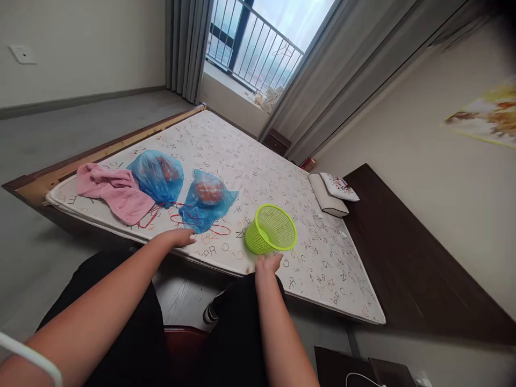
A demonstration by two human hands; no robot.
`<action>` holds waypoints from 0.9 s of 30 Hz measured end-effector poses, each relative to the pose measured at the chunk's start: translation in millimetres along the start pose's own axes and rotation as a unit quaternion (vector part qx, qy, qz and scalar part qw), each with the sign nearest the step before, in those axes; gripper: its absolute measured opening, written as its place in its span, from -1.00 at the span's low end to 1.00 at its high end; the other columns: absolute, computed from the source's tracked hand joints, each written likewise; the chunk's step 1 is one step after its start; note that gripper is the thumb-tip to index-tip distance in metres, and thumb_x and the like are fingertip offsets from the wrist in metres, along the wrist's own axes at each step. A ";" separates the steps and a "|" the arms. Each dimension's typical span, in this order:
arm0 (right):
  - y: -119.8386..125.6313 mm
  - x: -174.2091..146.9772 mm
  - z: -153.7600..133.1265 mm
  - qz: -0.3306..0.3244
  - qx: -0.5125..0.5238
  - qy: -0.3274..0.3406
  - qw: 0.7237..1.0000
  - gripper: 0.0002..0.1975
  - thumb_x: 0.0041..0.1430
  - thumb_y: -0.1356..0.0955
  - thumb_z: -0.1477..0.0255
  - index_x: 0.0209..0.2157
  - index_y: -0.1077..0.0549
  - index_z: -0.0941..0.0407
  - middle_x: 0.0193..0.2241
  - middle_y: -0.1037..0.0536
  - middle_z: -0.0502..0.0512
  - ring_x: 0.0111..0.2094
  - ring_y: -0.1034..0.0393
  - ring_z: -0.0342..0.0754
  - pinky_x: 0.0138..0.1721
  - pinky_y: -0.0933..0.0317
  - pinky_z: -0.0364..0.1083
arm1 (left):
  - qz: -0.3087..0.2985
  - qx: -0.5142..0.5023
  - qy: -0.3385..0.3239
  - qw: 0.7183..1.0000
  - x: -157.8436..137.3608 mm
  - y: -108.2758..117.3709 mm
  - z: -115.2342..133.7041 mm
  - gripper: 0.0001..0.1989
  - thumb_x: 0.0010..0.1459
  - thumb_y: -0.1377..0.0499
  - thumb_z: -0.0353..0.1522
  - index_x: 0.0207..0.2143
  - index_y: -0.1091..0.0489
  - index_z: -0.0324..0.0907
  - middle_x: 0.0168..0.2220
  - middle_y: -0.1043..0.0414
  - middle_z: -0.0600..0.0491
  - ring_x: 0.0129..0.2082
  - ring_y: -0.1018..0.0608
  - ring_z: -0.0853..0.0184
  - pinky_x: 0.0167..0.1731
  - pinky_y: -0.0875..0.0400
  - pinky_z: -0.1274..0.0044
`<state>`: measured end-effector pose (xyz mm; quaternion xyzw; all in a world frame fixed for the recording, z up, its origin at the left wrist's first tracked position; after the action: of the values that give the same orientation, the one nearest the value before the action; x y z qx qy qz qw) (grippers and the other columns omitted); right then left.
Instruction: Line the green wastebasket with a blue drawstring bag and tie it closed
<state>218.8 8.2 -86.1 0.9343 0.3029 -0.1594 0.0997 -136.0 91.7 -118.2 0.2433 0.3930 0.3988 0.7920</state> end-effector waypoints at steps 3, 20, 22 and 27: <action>-33.0 -39.6 29.0 -0.080 -0.071 -0.003 0.994 -0.48 0.39 0.07 0.13 0.07 -0.32 -0.02 -0.02 -0.46 0.24 0.02 -0.49 0.03 -0.19 -0.48 0.02 | -0.026 0.023 0.017 0.999 11.1 -1.7 -3.7 -0.39 0.20 -0.21 -0.16 0.22 -0.46 -0.28 0.26 -0.44 -0.34 0.25 -0.51 -0.11 0.22 -0.34 0.24; -191.1 -56.1 69.2 -0.504 -0.557 0.296 0.590 -0.68 0.27 -0.29 0.57 -0.04 -0.62 0.17 0.55 0.16 0.14 0.20 -0.33 0.24 0.21 -0.25 0.20 | -0.014 0.074 0.022 0.997 50.5 -9.2 -19.2 -0.43 0.30 -0.17 -0.14 0.24 -0.41 -0.28 0.34 -0.32 -0.33 0.41 -0.27 -0.16 0.33 -0.17 0.15; -195.7 -61.0 85.0 -0.525 -0.572 0.305 0.551 -0.70 0.23 -0.32 0.56 -0.09 -0.64 0.15 0.56 0.16 0.04 0.22 -0.30 0.31 0.17 -0.29 0.24 | -0.030 0.068 0.015 0.997 51.2 -7.9 -17.3 -0.45 0.31 -0.15 -0.16 0.22 -0.43 -0.29 0.29 -0.39 -0.30 0.33 -0.38 -0.12 0.29 -0.24 0.19; -198.3 -63.7 114.6 -0.544 -0.527 0.263 0.598 -0.57 0.12 -0.39 0.51 0.05 -0.59 0.14 0.46 -0.18 0.25 0.32 -0.14 0.43 0.23 -0.19 0.39 | -0.045 -0.019 -0.022 0.999 52.4 -6.1 0.2 -0.45 0.35 -0.10 -0.12 0.26 -0.41 -0.22 0.29 -0.43 -0.17 0.28 -0.46 -0.01 0.29 -0.29 0.25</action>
<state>24.3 99.7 -187.6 0.3834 0.7993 0.2559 0.3854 -113.6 131.4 -144.9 0.2193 0.3785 0.3649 0.8219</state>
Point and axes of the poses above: each hand's wrist, its own x-axis towards the middle knuckle, its own y-axis out of the back of the hand, z = x × y, the point moved 3 cm from there along x, towards the middle knuckle
